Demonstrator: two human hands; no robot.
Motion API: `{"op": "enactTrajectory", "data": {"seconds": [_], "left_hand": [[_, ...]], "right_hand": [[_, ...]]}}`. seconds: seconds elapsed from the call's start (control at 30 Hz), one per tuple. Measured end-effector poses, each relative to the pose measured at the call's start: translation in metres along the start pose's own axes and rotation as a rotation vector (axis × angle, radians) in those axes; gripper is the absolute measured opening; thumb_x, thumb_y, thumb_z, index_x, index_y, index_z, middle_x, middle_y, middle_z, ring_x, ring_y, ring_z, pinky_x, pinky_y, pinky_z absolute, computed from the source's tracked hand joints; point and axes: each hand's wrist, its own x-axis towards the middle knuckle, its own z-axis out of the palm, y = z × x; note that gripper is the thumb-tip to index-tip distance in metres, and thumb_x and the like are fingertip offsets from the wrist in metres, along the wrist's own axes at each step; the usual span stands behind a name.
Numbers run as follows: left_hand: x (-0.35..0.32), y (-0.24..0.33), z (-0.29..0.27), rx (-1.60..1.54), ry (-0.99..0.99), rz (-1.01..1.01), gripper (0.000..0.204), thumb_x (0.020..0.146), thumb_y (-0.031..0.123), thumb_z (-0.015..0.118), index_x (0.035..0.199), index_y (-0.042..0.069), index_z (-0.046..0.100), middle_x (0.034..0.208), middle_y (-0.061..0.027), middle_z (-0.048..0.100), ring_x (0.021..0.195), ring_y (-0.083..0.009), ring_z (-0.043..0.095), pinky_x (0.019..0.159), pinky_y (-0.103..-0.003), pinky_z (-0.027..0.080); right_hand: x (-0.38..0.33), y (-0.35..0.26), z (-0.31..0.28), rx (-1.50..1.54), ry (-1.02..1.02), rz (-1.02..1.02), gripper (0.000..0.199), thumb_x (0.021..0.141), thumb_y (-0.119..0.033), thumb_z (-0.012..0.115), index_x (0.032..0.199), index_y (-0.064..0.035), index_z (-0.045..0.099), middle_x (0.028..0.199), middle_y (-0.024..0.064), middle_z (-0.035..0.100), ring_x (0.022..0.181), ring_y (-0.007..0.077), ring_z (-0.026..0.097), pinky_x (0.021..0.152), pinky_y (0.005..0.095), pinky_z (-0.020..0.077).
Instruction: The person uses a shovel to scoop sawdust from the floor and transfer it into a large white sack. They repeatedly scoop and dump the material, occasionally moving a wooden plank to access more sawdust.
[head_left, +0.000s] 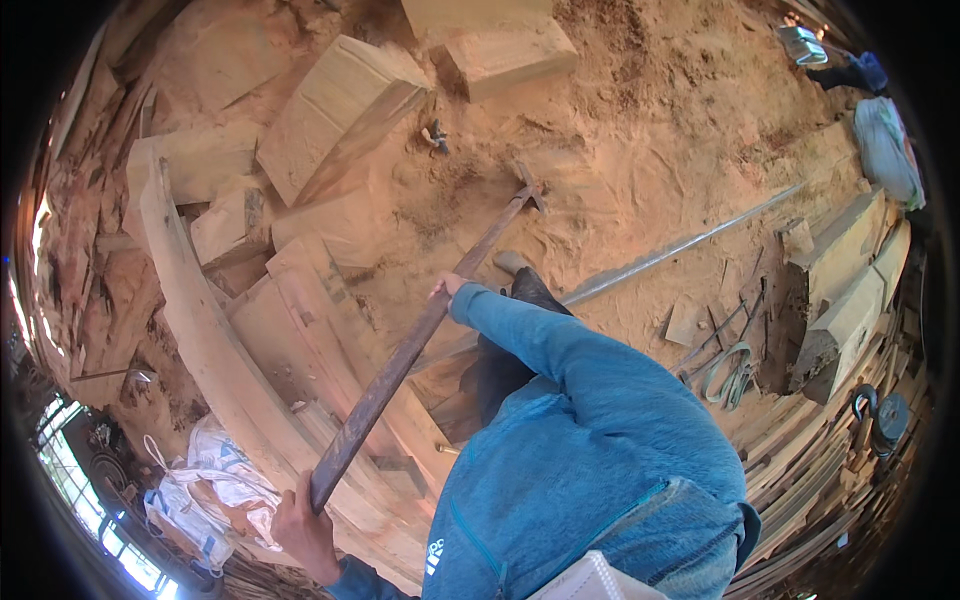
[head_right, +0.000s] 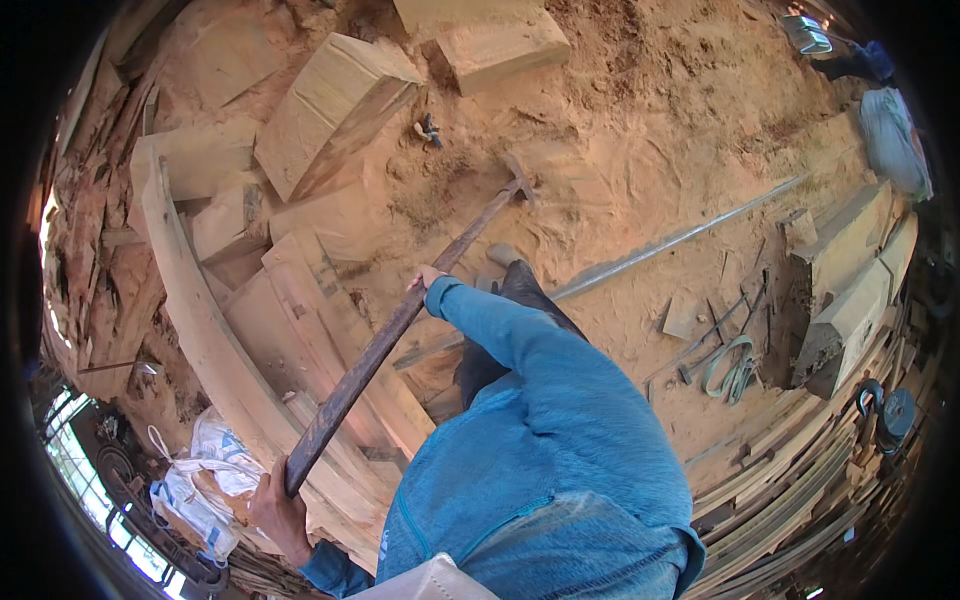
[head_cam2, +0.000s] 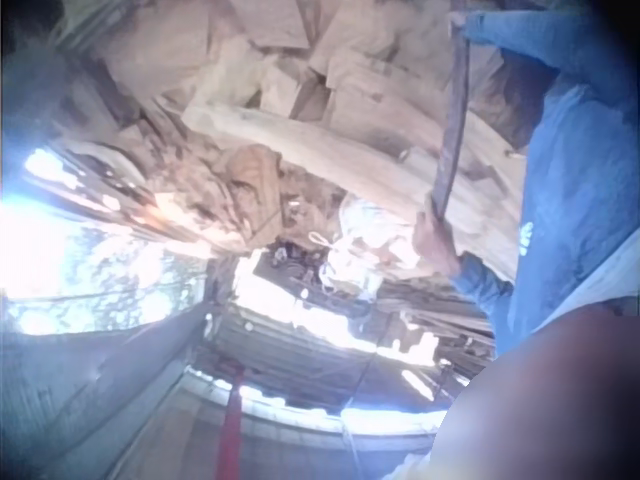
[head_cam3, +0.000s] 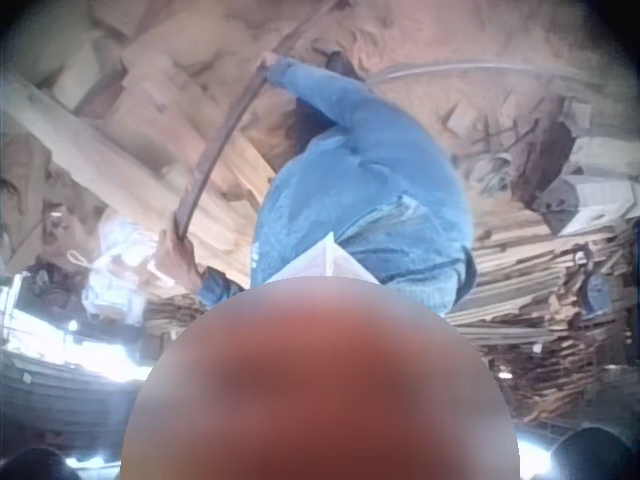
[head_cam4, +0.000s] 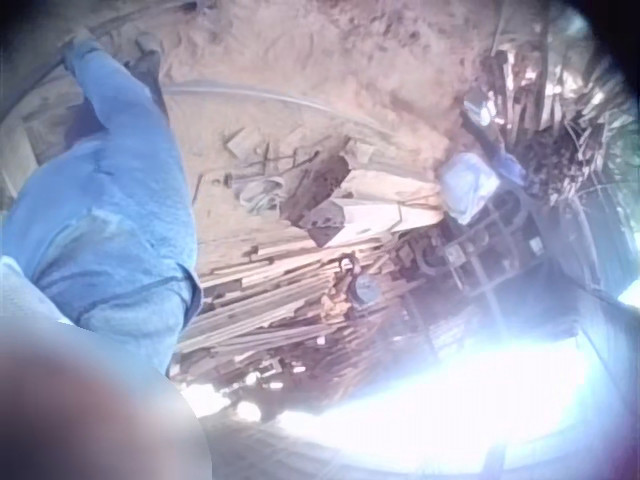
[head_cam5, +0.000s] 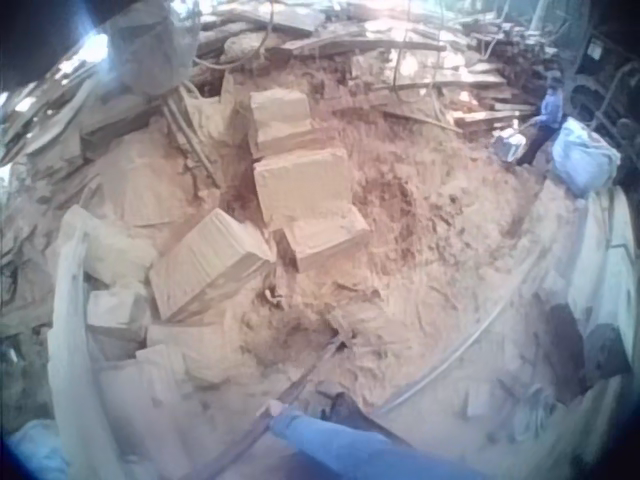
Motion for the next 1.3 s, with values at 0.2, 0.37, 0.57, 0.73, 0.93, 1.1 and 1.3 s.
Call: {"op": "enactTrajectory", "data": {"seconds": [0.2, 0.37, 0.57, 0.73, 0.93, 1.1, 1.3], "left_hand": [[-0.003, -0.010, 0.021, -0.042, -0.026, -0.009, 0.041, 0.061, 0.003, 0.066, 0.098, 0.019, 0.066, 0.068, -0.0054, 0.053, 0.064, -0.0260, 0.056, 0.059, -0.039, 0.042], [0.010, -0.004, 0.052, -0.128, -0.013, 0.091, 0.037, 0.060, 0.004, 0.067, 0.094, 0.018, 0.065, 0.067, -0.0048, 0.051, 0.063, -0.0243, 0.054, 0.059, -0.038, 0.039], [0.035, -0.020, 0.049, -0.037, 0.013, 0.139, 0.033, 0.064, 0.002, 0.066, 0.093, 0.019, 0.064, 0.068, -0.0050, 0.050, 0.064, -0.0239, 0.054, 0.061, -0.038, 0.040], [0.030, -0.041, 0.011, 0.073, -0.014, 0.084, 0.032, 0.069, 0.003, 0.066, 0.098, 0.017, 0.065, 0.070, -0.0055, 0.051, 0.066, -0.0248, 0.054, 0.063, -0.038, 0.041], [0.036, -0.035, -0.014, 0.232, 0.152, 0.089, 0.031, 0.071, 0.005, 0.064, 0.099, 0.016, 0.066, 0.069, -0.0055, 0.047, 0.067, -0.0222, 0.052, 0.062, -0.036, 0.041], [0.015, -0.025, -0.019, 0.412, 0.437, 0.135, 0.017, 0.079, 0.005, 0.069, 0.093, 0.015, 0.067, 0.067, -0.0025, 0.048, 0.060, -0.0179, 0.050, 0.055, -0.033, 0.041], [-0.040, 0.000, -0.012, 0.378, 0.470, 0.071, 0.020, 0.079, 0.001, 0.073, 0.094, 0.013, 0.068, 0.075, -0.0026, 0.060, 0.061, -0.0166, 0.053, 0.057, -0.031, 0.044]], "right_hand": [[-0.036, -0.005, -0.063, 0.150, 0.018, 0.018, 0.013, 0.074, -0.011, 0.054, 0.064, -0.0055, 0.049, 0.058, 0.0106, 0.051, 0.056, 0.0275, 0.057, 0.058, 0.0412, 0.0533], [-0.049, -0.013, -0.127, -0.019, 0.294, 0.003, 0.010, 0.065, -0.014, 0.052, 0.058, -0.0074, 0.048, 0.057, 0.0091, 0.053, 0.054, 0.0291, 0.055, 0.055, 0.0429, 0.0507], [-0.018, 0.013, -0.121, -0.066, 0.323, 0.090, 0.013, 0.061, -0.017, 0.051, 0.058, -0.0051, 0.046, 0.060, 0.0159, 0.055, 0.053, 0.0351, 0.053, 0.053, 0.0465, 0.0483], [0.005, 0.051, -0.043, 0.032, 0.058, -0.057, 0.012, 0.068, -0.011, 0.050, 0.059, -0.0051, 0.044, 0.054, 0.0130, 0.049, 0.052, 0.0309, 0.051, 0.056, 0.0455, 0.0494], [0.000, 0.023, 0.023, 0.372, -0.079, 0.095, 0.016, 0.076, -0.006, 0.050, 0.062, -0.0081, 0.043, 0.053, 0.0060, 0.041, 0.050, 0.0202, 0.043, 0.054, 0.0348, 0.0437], [-0.052, -0.003, 0.014, 0.502, -0.340, 0.091, 0.022, 0.078, -0.006, 0.052, 0.058, -0.0113, 0.042, 0.053, 0.0003, 0.041, 0.049, 0.0148, 0.042, 0.056, 0.0307, 0.0430], [-0.093, -0.009, -0.008, 0.434, -0.265, 0.160, 0.021, 0.077, -0.008, 0.053, 0.059, -0.0125, 0.043, 0.054, -0.0013, 0.043, 0.051, 0.0133, 0.045, 0.058, 0.0304, 0.0441]]}}
